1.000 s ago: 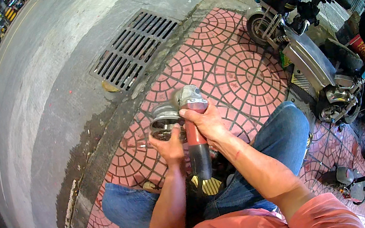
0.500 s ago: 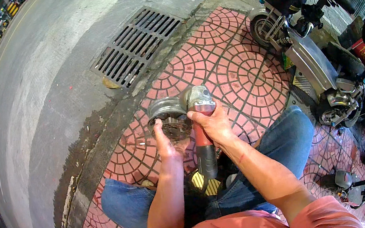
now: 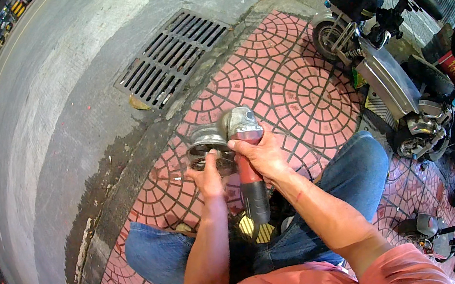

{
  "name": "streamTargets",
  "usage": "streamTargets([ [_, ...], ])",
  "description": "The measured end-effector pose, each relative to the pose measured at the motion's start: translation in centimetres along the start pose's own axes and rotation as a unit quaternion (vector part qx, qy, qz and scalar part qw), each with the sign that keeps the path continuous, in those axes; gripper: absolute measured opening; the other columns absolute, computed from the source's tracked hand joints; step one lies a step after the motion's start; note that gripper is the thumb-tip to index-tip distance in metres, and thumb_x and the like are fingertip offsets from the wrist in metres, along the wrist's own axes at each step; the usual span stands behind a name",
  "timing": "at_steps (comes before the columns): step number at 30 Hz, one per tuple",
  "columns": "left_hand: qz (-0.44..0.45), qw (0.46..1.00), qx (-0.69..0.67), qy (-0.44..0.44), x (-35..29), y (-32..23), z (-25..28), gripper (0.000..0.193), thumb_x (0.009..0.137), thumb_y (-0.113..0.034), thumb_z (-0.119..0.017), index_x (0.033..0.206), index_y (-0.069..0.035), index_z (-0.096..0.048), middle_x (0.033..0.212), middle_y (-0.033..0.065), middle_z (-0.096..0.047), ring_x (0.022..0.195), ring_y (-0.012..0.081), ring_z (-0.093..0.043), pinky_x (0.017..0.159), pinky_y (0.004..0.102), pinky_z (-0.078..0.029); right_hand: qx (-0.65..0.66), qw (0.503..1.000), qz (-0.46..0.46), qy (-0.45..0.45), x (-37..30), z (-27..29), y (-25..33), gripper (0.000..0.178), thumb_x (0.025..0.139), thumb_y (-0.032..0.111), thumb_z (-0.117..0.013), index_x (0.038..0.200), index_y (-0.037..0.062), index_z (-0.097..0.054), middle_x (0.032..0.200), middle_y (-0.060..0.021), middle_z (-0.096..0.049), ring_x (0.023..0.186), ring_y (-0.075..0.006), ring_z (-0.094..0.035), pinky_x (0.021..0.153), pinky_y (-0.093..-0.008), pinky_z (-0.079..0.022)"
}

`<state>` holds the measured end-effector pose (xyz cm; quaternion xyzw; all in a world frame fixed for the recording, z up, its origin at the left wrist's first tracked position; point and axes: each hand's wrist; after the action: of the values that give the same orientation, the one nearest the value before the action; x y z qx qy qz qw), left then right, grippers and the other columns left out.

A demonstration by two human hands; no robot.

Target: The person sits on a tiled sidewalk and uses an angle grinder to smooth the surface of a metal part held in their left hand. They rotate the part to grind different sections while sparks fly from the contact point.

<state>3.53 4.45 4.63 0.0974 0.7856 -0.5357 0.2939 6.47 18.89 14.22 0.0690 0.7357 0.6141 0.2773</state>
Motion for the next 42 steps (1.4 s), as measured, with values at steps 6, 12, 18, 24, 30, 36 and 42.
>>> streamTargets([
  [6, 0.174, 0.979, -0.086, 0.058, -0.8, -2.1, -0.3, 0.072, 0.097, -0.057, -0.074, 0.152, -0.016, -0.051, 0.137, 0.0153, -0.069, 0.115, 0.0358, -0.075, 0.088, 0.0566, -0.064, 0.014, 0.999, -0.034, -0.033, 0.4, 2.0, 0.1, 0.070, 0.087, 0.016, -0.096, 0.141, -0.0021, -0.057, 0.119, -0.0100, -0.075, 0.103, -0.0205, -0.073, 0.093, -0.0367, -0.061],
  [12, 0.172, 0.972, -0.118, 0.108, -0.5, -1.7, -0.6, 0.059, 0.104, -0.060, -0.062, 0.144, -0.016, -0.068, 0.131, 0.0096, -0.078, 0.111, 0.0302, -0.078, 0.089, 0.0547, -0.066, 0.001, 0.999, -0.020, -0.048, 0.6, 2.3, -0.7, 0.062, 0.088, 0.012, -0.095, 0.137, 0.0000, -0.059, 0.116, -0.0093, -0.074, 0.099, -0.0185, -0.072, 0.089, -0.0358, -0.061],
  [18, 0.147, 0.982, -0.089, 0.073, -0.5, -1.4, -0.1, 0.057, 0.103, -0.052, -0.067, 0.144, -0.012, -0.066, 0.130, 0.0110, -0.077, 0.109, 0.0323, -0.079, 0.085, 0.0565, -0.067, -0.016, 0.999, -0.009, -0.039, -0.1, 1.2, 0.8, 0.058, 0.089, 0.011, -0.095, 0.134, 0.0011, -0.060, 0.111, -0.0087, -0.073, 0.089, -0.0178, -0.071, 0.080, -0.0369, -0.063],
  [24, 0.032, 0.996, -0.082, -0.010, -0.8, -1.1, -1.2, 0.082, 0.092, -0.027, -0.087, 0.155, -0.005, -0.039, 0.140, 0.0245, -0.060, 0.111, 0.0350, -0.074, 0.084, 0.0529, -0.068, -0.018, 0.999, -0.023, -0.028, -0.1, 1.5, 1.2, 0.060, 0.089, 0.011, -0.094, 0.135, 0.0003, -0.057, 0.108, -0.0107, -0.072, 0.085, -0.0194, -0.073, 0.074, -0.0373, -0.064],
  [30, 0.069, 0.994, -0.079, 0.019, -0.3, -0.8, -0.8, 0.066, 0.096, -0.037, -0.080, 0.148, -0.007, -0.052, 0.133, 0.0189, -0.068, 0.109, 0.0331, -0.074, 0.085, 0.0531, -0.065, 0.018, 0.999, -0.035, -0.032, 0.1, 1.4, 0.5, 0.063, 0.089, 0.011, -0.095, 0.137, -0.0004, -0.056, 0.112, -0.0114, -0.073, 0.089, -0.0200, -0.073, 0.077, -0.0368, -0.064],
  [36, 0.193, 0.969, -0.121, 0.095, -0.5, -1.9, -0.4, 0.055, 0.104, -0.055, -0.061, 0.137, -0.012, -0.070, 0.126, 0.0123, -0.078, 0.107, 0.0323, -0.078, 0.088, 0.0545, -0.066, -0.024, 0.998, -0.039, -0.042, 0.7, 2.6, -0.2, 0.062, 0.087, 0.014, -0.095, 0.136, -0.0006, -0.060, 0.118, -0.0104, -0.075, 0.102, -0.0192, -0.072, 0.092, -0.0369, -0.061],
  [42, 0.123, 0.988, -0.078, 0.055, 0.9, -0.9, 0.1, 0.052, 0.102, -0.046, -0.068, 0.138, -0.009, -0.067, 0.127, 0.0149, -0.077, 0.107, 0.0327, -0.078, 0.085, 0.0514, -0.067, -0.002, 0.999, -0.024, -0.024, 0.5, 1.8, 0.5, 0.056, 0.090, 0.012, -0.094, 0.133, 0.0011, -0.061, 0.109, -0.0079, -0.072, 0.089, -0.0176, -0.071, 0.077, -0.0357, -0.062],
])
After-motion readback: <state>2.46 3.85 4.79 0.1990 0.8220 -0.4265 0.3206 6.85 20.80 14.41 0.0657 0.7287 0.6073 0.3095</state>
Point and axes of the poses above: each hand's wrist, its own x-axis towards the middle knuckle, its own z-axis out of the back of the hand, y = z × x
